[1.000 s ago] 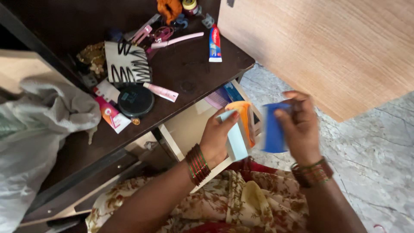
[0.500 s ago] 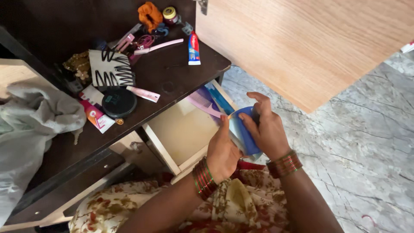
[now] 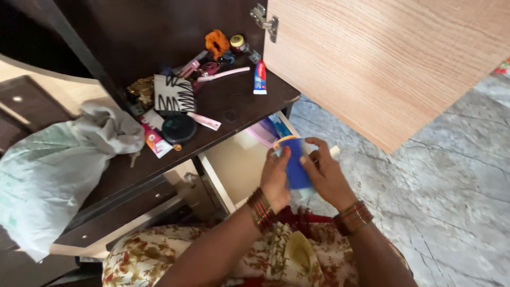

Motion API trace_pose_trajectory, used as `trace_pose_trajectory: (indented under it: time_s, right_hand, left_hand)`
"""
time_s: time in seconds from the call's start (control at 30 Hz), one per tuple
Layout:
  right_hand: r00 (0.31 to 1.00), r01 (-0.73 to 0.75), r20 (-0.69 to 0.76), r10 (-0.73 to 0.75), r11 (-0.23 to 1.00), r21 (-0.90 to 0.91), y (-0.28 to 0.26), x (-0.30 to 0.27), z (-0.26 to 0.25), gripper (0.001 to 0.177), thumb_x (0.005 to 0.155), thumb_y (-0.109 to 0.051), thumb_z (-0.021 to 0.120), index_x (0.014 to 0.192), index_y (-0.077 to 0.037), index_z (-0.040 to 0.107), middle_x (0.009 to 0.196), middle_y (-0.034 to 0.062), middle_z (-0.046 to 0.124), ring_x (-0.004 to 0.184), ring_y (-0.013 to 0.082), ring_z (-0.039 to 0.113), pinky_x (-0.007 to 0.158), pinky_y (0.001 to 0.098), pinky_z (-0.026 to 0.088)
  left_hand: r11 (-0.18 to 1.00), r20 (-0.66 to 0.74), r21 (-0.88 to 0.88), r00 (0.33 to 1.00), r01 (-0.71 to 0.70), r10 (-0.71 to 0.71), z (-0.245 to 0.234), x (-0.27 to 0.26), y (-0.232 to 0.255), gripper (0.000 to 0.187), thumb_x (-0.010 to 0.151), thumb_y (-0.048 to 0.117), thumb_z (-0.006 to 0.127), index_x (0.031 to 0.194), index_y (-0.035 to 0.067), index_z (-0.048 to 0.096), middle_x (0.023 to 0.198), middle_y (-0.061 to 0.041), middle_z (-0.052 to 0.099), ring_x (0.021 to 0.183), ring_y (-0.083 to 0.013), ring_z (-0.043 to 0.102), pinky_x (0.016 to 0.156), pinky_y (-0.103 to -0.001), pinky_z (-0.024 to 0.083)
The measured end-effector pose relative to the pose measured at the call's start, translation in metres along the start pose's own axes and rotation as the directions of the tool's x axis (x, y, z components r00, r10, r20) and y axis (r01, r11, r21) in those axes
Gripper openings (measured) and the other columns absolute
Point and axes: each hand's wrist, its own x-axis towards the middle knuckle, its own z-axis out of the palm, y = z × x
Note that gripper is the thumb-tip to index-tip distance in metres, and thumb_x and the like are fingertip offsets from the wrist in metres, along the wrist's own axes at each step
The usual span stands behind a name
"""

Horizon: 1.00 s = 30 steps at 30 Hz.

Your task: The person organizes items in a dresser drawer and on its top surface, picking up and repositioning various personal care products, hair accessories, and jewelry including combs, tubes of cream, and gold-colored necklaces.

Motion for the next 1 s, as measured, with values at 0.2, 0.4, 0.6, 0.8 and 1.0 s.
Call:
trace_pose_trajectory:
  time_s: [0.2,0.4,0.6,0.8,1.0]
  right_hand:
    - [0.989,0.113,0.075,-0.128,0.978,0.175,0.017,0.022,0.004,0.059,0.094,-0.017,0.061,0.148,-0.013,0.036,0.095,0.0049,0.069,0.079,0.0135,0.067,0.068,0.0324,0.059]
    - [0.994,0.102,-0.035,-0.1,0.994,0.046,0.053,0.058,-0.006,0.033,0.098,-0.013,0.061,0.13,-0.009,0.062,0.103,0.0096,0.073,0.094,0.0205,0.072,0.082,0.0341,0.059]
    - [0.981,0.19,0.066,-0.18,0.962,-0.194,0.053,0.07,-0.005,0.033,0.092,-0.015,0.065,0.124,-0.011,0.065,0.11,0.011,0.067,0.1,0.0262,0.07,0.083,0.0382,0.06]
    - [0.966,0.247,0.158,-0.203,0.904,-0.348,0.053,0.075,-0.009,0.035,0.089,-0.013,0.063,0.124,-0.012,0.064,0.116,0.0103,0.066,0.105,0.0327,0.066,0.089,0.0419,0.055]
    - [0.96,0.271,0.184,-0.212,0.873,-0.405,0.053,0.077,-0.004,0.031,0.09,-0.016,0.061,0.121,-0.012,0.065,0.116,0.0116,0.068,0.108,0.0347,0.064,0.091,0.0452,0.053]
  left_hand:
    - [0.98,-0.254,0.199,0.966,0.003,0.049,-0.094,0.087,0.016,0.036,0.097,0.029,0.063,0.126,0.015,0.049,0.108,-0.01,0.067,0.086,-0.0223,0.07,0.074,-0.045,0.061]
    - [0.818,-0.486,0.525,0.872,0.237,0.058,-0.211,0.22,0.006,0.029,0.1,0.029,0.069,0.119,0.008,0.066,0.109,-0.009,0.069,0.096,-0.0196,0.062,0.077,-0.038,0.052]
    - [0.985,-0.28,0.17,0.959,0.013,0.036,-0.212,0.27,-0.022,0.033,0.087,0.011,0.066,0.12,0.006,0.066,0.11,-0.007,0.071,0.099,-0.0214,0.067,0.086,-0.036,0.057]
    - [0.857,-0.222,0.511,0.953,-0.069,0.209,-0.191,0.256,-0.033,0.037,0.086,0.007,0.07,0.12,0.003,0.056,0.111,-0.01,0.061,0.099,-0.022,0.059,0.084,-0.04,0.049]
    - [0.906,-0.345,0.404,0.938,0.125,0.025,-0.13,0.196,-0.006,0.043,0.09,0.016,0.072,0.129,0.02,0.054,0.104,-0.01,0.062,0.088,-0.0252,0.051,0.073,-0.045,0.037]
